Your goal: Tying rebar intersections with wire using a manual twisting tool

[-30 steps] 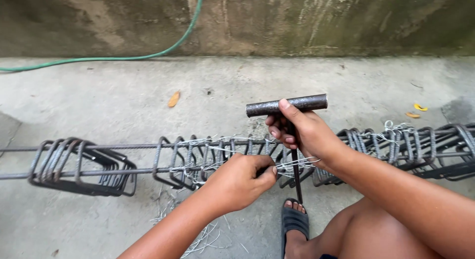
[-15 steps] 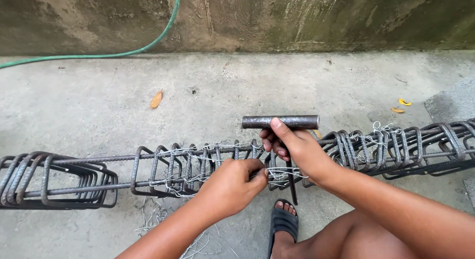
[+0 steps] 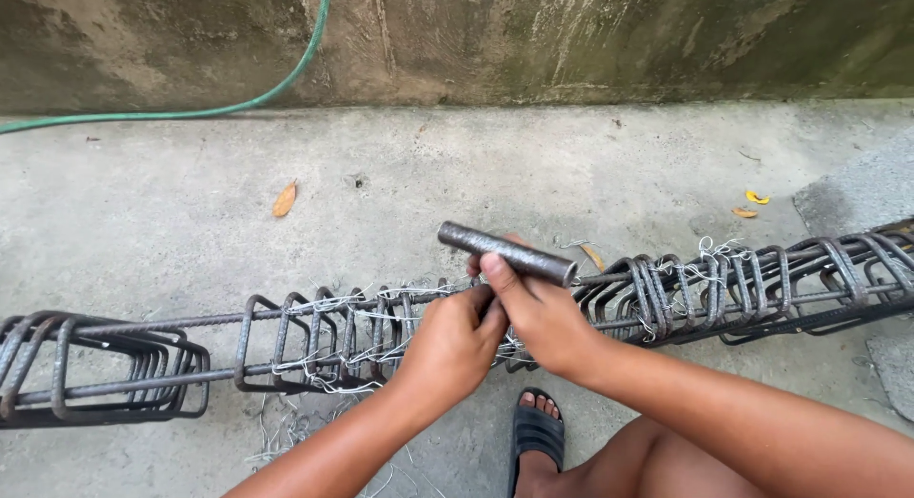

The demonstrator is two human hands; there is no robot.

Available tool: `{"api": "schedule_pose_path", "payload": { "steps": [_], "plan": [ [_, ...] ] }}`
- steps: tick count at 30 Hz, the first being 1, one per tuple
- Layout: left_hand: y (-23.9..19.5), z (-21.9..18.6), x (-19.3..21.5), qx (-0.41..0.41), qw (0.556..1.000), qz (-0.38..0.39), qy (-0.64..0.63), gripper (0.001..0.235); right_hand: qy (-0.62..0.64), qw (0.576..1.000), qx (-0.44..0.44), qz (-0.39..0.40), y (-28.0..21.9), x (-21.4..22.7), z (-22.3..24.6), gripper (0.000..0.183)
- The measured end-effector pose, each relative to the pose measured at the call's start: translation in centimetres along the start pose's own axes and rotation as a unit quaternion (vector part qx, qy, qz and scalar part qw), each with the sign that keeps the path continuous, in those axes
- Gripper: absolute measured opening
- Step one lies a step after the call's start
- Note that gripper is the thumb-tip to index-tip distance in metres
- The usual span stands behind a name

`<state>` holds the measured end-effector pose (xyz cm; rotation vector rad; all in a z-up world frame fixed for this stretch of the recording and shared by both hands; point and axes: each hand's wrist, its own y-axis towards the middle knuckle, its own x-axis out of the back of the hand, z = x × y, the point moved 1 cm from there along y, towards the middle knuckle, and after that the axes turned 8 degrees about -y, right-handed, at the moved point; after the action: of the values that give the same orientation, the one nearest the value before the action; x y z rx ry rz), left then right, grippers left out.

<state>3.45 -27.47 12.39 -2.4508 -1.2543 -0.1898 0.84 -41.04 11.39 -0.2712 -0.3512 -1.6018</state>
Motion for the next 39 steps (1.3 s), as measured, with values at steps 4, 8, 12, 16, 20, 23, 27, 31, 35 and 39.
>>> {"api": "schedule_pose_path", "payload": {
  "steps": [4,8,12,16,20,23,27,31,35,39],
  "plan": [
    [-0.5,0.2,-0.5,0.001,1.0,-0.023,-0.01,0.03,-0.002,1.0,0.028,-0.013,-0.2,-0.2,2.5,0.031],
    [-2.0,-1.2,0.7,-0.002,0.999,-0.033,0.005,0.034,-0.116,0.98,-0.158,0.035,0.6,0.5,7.0,0.077],
    [-3.9,-1.9,3.2,-0.026,0.994,-0.062,0.09,0.034,0.041,0.995,-0.087,-0.04,2.0,1.3,5.4,0.048],
    [-5.8,-1.8,5.7,-0.007,0.991,-0.081,0.106,0.034,0.049,0.997,-0.039,-0.041,1.6,1.5,7.2,0.033],
    [-7.6,-1.3,7.1,-0.007,0.993,-0.107,0.048,0.033,-0.081,0.996,-0.028,0.032,1.7,0.1,7.1,0.036],
    [-8.3,-1.3,7.6,-0.032,0.991,-0.126,-0.04,0.031,-0.124,0.987,0.025,0.098,2.0,-1.1,7.2,0.023],
    [-8.7,-0.5,8.7,-0.078,0.973,-0.089,-0.199,0.036,-0.209,0.967,0.063,0.131,1.6,-2.0,8.0,0.029],
    [-9.2,0.9,11.1,-0.114,0.964,-0.111,-0.213,0.038,-0.195,0.973,0.051,0.116,1.6,-1.7,7.6,0.03],
    [-9.9,1.9,11.3,-0.247,0.947,-0.199,-0.057,0.022,-0.177,0.978,0.04,0.101,1.9,-1.5,7.3,0.027],
    [-10.2,1.2,9.9,-0.355,0.904,-0.237,-0.027,0.022,-0.164,0.982,0.033,0.091,2.0,-2.2,6.9,0.026]
  ]
}}
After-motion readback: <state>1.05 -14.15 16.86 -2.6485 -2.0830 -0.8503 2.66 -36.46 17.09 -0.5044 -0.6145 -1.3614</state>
